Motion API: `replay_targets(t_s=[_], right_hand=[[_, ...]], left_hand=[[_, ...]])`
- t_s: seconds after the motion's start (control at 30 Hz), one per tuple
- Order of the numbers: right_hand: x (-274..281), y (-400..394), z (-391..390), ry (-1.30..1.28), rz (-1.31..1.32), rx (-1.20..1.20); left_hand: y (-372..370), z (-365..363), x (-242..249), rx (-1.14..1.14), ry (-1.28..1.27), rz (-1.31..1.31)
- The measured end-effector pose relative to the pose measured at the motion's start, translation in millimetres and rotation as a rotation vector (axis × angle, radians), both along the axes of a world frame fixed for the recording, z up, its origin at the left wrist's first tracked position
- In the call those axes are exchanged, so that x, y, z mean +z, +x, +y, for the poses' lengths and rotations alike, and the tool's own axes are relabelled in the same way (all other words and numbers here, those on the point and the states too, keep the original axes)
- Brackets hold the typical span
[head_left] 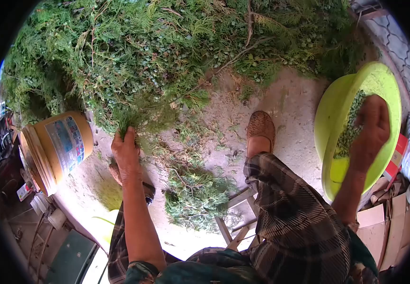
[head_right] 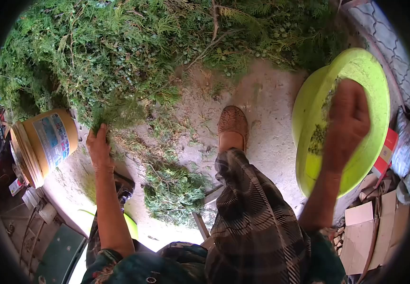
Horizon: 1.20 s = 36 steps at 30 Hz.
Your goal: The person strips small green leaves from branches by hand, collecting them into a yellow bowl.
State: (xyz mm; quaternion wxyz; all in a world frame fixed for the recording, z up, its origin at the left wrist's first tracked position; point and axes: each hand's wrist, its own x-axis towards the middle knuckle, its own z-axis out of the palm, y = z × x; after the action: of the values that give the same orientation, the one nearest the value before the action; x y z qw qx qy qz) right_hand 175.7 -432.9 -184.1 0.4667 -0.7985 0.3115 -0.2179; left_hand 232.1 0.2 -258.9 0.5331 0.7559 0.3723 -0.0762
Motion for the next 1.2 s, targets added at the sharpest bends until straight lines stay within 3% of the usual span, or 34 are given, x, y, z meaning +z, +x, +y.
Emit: replay_targets(t_s=[0.03, 0.07, 0.1, 0.17, 0.23, 0.3, 0.37, 0.4, 0.43, 0.5, 0.57, 0.7, 0.73, 0.77, 0.83, 0.9, 0.97, 1.0, 1.1, 1.2], right_hand=[[1, -9, -27, -0.459, 0.114, -0.017], [-5, -28, -69, -1.077, 0.322, 0.228], [-8, -48, -86, -1.253, 0.591, 0.212], [4, -43, -48, -1.051, 0.384, 0.166], [3, -31, -3, -0.508, 0.121, 0.294], [-4, -8, 46, -0.116, 0.123, 0.591], [-29, 17, 94, 0.221, 0.119, 0.791], [-35, 32, 114, 0.418, 0.250, 0.912], [-47, 44, 134, 0.376, 0.177, 0.976], [-76, 65, 172, 0.306, -0.030, 1.031], [-99, 81, 198, 0.281, -0.162, 1.021], [-149, 109, 204, -0.477, 0.546, 1.534], [-171, 104, 198, -0.475, 0.550, 1.532], [-195, 96, 189, -0.556, 0.479, 1.466], [-188, 93, 178, -0.647, 0.405, 1.402], [-173, 82, 167, -0.386, 0.293, 1.116], [-180, 82, 156, -0.417, 0.197, 1.002], [-184, 82, 152, -0.435, 0.101, 0.888], [-193, 95, 144, -0.601, 0.158, 0.828], [-192, 104, 143, -0.684, 0.210, 0.860]], left_hand=[[0, 1, 3, -0.037, 0.011, -0.004], [-3, 2, 5, -0.071, 0.022, -0.006], [-6, 3, 6, -0.064, 0.021, -0.007], [-11, 4, 6, -0.179, -0.093, -0.073], [-18, 3, 8, -0.211, -0.112, -0.047], [-17, -2, 11, -0.250, -0.132, -0.041], [-19, -6, 16, -0.166, -0.163, -0.069], [-19, -10, 18, -0.040, -0.176, -0.103], [-17, -8, 23, -0.038, -0.167, -0.100], [-14, -6, 34, -0.261, 0.140, 0.026], [-16, -2, 38, -0.218, 0.088, -0.018], [-9, 8, 57, -0.010, 0.097, -0.232], [-2, 1, 72, 0.034, 0.170, -0.256], [-1, 15, 75, 0.004, 0.077, -0.310], [4, 23, 78, 0.066, -0.069, -0.412], [4, 29, 78, 0.094, -0.113, -0.381], [-2, 52, 66, 0.057, -0.628, -0.395], [-5, 46, 63, 0.140, -0.705, -0.405], [-10, 42, 54, 0.160, -0.882, -0.407], [-8, 35, 54, 0.217, -0.793, -0.366]])
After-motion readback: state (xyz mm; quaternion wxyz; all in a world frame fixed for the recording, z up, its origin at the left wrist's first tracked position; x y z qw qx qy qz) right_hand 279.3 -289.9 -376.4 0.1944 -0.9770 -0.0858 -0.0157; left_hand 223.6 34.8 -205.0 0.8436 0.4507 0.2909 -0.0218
